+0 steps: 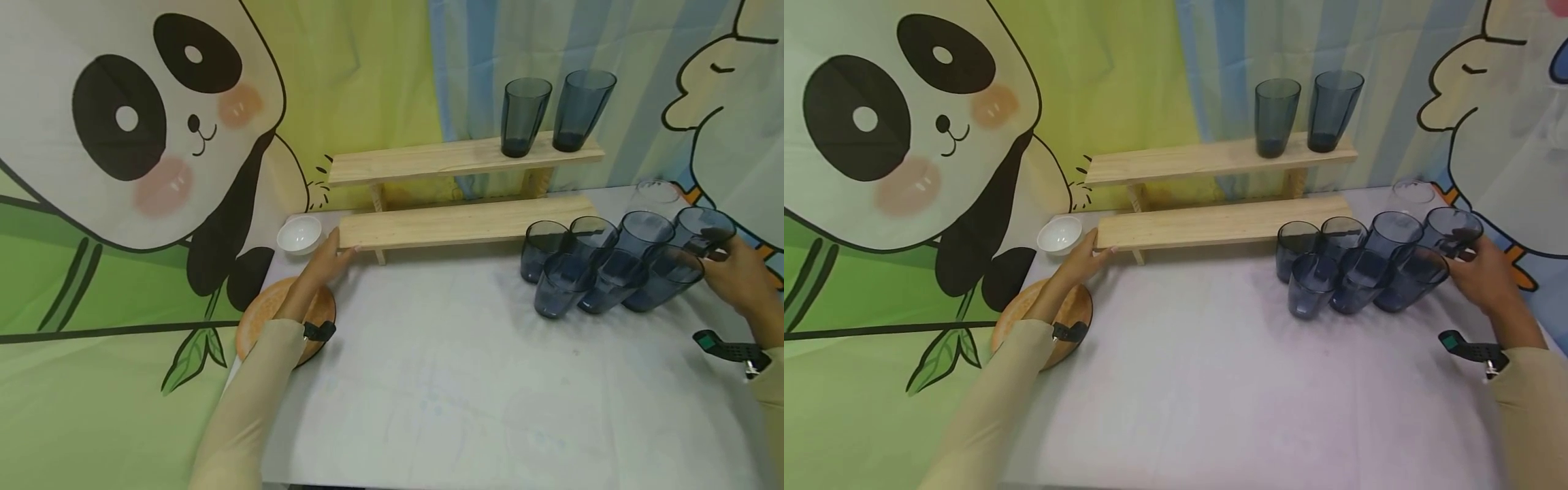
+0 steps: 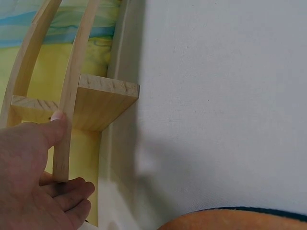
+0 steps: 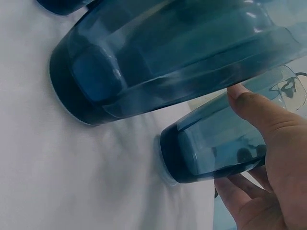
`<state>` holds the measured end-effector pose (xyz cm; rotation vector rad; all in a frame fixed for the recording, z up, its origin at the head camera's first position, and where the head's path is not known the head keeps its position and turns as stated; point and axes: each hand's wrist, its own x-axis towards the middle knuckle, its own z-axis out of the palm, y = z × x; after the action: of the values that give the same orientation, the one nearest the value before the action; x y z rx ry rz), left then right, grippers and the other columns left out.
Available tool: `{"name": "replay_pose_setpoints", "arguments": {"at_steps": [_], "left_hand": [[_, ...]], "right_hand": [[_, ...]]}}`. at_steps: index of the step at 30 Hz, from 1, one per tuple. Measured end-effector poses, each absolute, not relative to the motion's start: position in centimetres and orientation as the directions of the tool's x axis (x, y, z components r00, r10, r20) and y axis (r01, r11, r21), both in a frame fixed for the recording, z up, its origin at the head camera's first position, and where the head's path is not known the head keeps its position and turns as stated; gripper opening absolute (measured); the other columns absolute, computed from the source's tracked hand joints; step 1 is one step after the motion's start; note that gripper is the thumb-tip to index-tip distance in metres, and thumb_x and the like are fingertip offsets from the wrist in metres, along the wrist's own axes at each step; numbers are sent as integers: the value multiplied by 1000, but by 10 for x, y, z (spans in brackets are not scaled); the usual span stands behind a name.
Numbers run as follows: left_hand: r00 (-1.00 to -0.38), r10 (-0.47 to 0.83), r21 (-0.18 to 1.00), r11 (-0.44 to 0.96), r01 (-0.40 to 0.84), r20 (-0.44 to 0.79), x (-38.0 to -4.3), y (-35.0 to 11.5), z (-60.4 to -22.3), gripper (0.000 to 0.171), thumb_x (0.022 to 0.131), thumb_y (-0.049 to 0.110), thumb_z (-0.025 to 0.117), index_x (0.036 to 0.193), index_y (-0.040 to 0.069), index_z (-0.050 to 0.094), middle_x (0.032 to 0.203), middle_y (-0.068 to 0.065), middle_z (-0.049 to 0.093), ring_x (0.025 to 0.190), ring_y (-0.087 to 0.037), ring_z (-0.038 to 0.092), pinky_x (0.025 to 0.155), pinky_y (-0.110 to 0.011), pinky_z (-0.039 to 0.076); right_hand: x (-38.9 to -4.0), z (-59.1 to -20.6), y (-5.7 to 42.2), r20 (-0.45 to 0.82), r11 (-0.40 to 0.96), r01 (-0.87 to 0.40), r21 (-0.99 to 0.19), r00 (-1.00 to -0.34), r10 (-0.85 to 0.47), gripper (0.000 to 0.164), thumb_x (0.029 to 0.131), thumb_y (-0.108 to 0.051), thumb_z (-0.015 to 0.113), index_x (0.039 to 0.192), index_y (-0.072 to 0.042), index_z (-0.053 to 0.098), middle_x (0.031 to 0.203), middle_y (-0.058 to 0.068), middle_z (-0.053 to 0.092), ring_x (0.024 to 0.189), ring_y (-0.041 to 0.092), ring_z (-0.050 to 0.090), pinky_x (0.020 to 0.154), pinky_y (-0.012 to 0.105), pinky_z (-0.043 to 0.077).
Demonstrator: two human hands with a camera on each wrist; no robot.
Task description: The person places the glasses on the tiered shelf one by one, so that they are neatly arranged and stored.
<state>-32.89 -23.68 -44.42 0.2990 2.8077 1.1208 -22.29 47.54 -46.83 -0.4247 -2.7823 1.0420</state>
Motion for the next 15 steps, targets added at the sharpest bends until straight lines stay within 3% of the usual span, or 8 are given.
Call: {"name": "replay_pose_setpoints", "arguments": {"at_steps": [3, 6, 7, 8, 10, 11, 14, 15], "left_hand": [[-975, 221, 691, 708, 149, -17, -329, -236, -444, 81, 109, 39, 59, 169, 6, 16, 171, -23, 27, 158, -41, 27, 130, -55, 22], [-975, 223, 694, 704, 153, -12, -329, -236, -444, 80, 109, 38, 59, 168, 6, 16, 171, -23, 27, 158, -42, 27, 130, -56, 22], [-974, 225, 696, 701, 154, -11, -329, -236, -444, 80, 109, 37, 59, 168, 6, 16, 171, -23, 27, 158, -42, 27, 130, -57, 22], [-974, 227, 695, 702, 156, -11, -329, -236, -444, 79, 109, 37, 59, 168, 6, 16, 171, -23, 27, 158, -42, 27, 130, -56, 22], [-973, 231, 693, 703, 159, -10, -329, -235, -444, 79, 109, 36, 59, 168, 6, 16, 171, -23, 28, 158, -42, 27, 130, -56, 22], [-972, 233, 692, 703, 160, -11, -329, -235, -444, 79, 109, 36, 59, 168, 6, 16, 171, -23, 28, 158, -42, 27, 130, -56, 22], [-972, 236, 690, 705, 165, -10, -329, -235, -445, 78, 109, 35, 59, 168, 5, 16, 170, -23, 28, 158, -41, 28, 130, -55, 23], [-971, 238, 691, 704, 166, -9, -329, -235, -445, 78, 109, 35, 59, 168, 5, 16, 170, -23, 28, 158, -41, 28, 130, -56, 23]], "right_hand": [[-224, -465, 476, 59, 713, 188, -675, -950, 307, 78, 110, -34, 54, 165, 4, 15, 165, 43, 18, 143, 70, 25, 109, 83, 30], [-226, -463, 478, 89, 732, 177, -658, -947, 308, 73, 111, -28, 55, 163, 8, 19, 158, 46, 27, 135, 68, 39, 95, 47, 60], [-227, -463, 479, 98, 738, 169, -653, -948, 303, 72, 110, -27, 55, 162, 9, 20, 155, 47, 31, 131, 67, 41, 82, 34, 60], [-228, -462, 480, 106, 749, 165, -642, -948, 300, 72, 110, -27, 56, 161, 9, 22, 151, 48, 34, 125, 66, 44, 72, 30, 55], [-228, -460, 483, 125, 761, 153, -630, -948, 294, 73, 109, -29, 58, 161, 8, 23, 146, 48, 38, 120, 66, 45, 69, 30, 51], [-229, -459, 483, 135, 759, 143, -635, -947, 292, 74, 109, -31, 58, 162, 7, 24, 146, 47, 39, 119, 64, 45, 75, 37, 51], [-230, -454, 485, 169, 727, 113, -677, -938, 303, 74, 107, -33, 61, 166, -3, 27, 152, 39, 42, 134, 62, 47, 104, 70, 47], [-230, -452, 485, 181, 711, 101, -696, -933, 310, 74, 107, -33, 62, 167, -8, 27, 157, 34, 41, 142, 58, 44, 115, 68, 41]]}}
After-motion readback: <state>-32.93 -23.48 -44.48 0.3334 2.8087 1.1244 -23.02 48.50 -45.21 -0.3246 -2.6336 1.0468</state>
